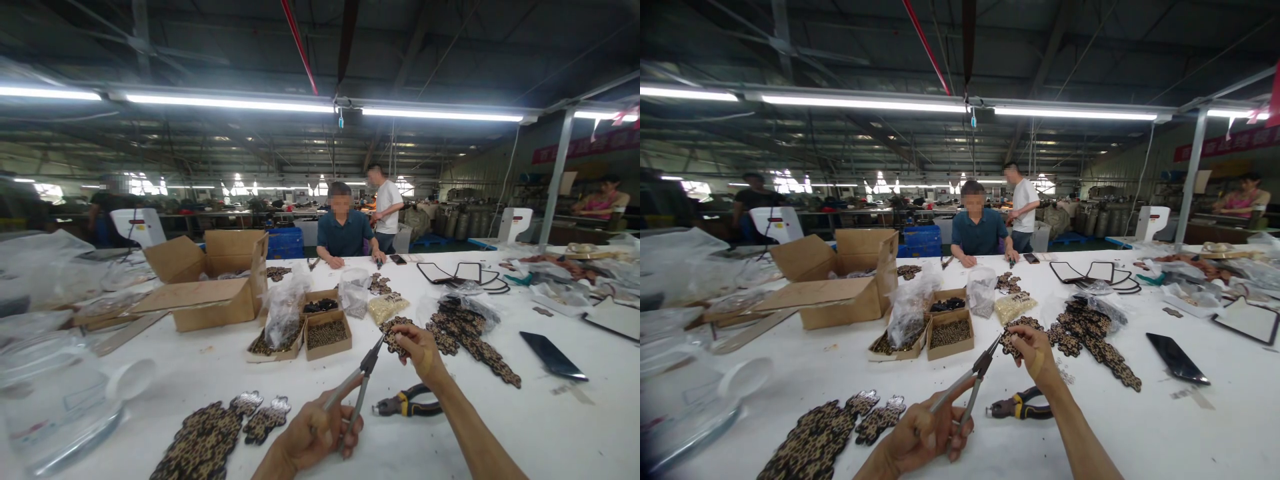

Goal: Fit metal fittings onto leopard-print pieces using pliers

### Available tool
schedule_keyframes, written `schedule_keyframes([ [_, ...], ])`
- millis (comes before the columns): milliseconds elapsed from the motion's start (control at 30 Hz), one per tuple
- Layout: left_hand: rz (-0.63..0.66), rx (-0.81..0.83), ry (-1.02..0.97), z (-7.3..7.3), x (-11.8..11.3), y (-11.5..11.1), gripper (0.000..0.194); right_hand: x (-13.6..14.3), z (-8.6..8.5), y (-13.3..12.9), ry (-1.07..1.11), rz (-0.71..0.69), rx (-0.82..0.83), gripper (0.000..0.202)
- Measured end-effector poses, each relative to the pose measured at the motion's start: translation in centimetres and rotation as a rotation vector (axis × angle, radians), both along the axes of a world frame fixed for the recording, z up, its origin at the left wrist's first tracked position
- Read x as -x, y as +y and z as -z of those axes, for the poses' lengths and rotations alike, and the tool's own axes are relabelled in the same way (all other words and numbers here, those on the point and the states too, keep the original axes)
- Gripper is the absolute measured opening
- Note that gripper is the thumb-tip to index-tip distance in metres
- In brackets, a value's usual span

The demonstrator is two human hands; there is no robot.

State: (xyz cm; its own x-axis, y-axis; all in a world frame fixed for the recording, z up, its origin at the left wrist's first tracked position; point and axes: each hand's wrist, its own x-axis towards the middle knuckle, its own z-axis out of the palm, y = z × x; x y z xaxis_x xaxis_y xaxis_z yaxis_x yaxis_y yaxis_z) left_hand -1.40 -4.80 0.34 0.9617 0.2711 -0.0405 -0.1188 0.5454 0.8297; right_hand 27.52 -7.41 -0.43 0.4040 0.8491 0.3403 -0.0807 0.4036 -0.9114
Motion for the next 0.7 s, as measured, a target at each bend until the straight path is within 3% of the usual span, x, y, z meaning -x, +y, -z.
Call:
schedule_keyframes([
  [233, 0.01, -0.002, 0.009, -0.25, -0.01, -0.13, 0.117, 0.07, 0.04, 0.21, 0.179, -0.075, -0.029, 0.037],
  [433, -0.015, -0.041, 0.037, -0.26, -0.16, -0.32, 0.116, -0.18, 0.26, 0.27, 0.113, -0.047, -0.035, 0.039],
  [567, -0.091, -0.187, 0.104, -0.46, -0.21, -0.48, 0.116, -0.63, 0.29, 0.26, 0.039, -0.022, -0.02, 0.04],
  [700, -0.183, -0.463, 0.277, -1.01, 0.01, -0.46, 0.114, -0.9, 0.07, 0.09, 0.1, -0.086, 0.012, 0.034],
])
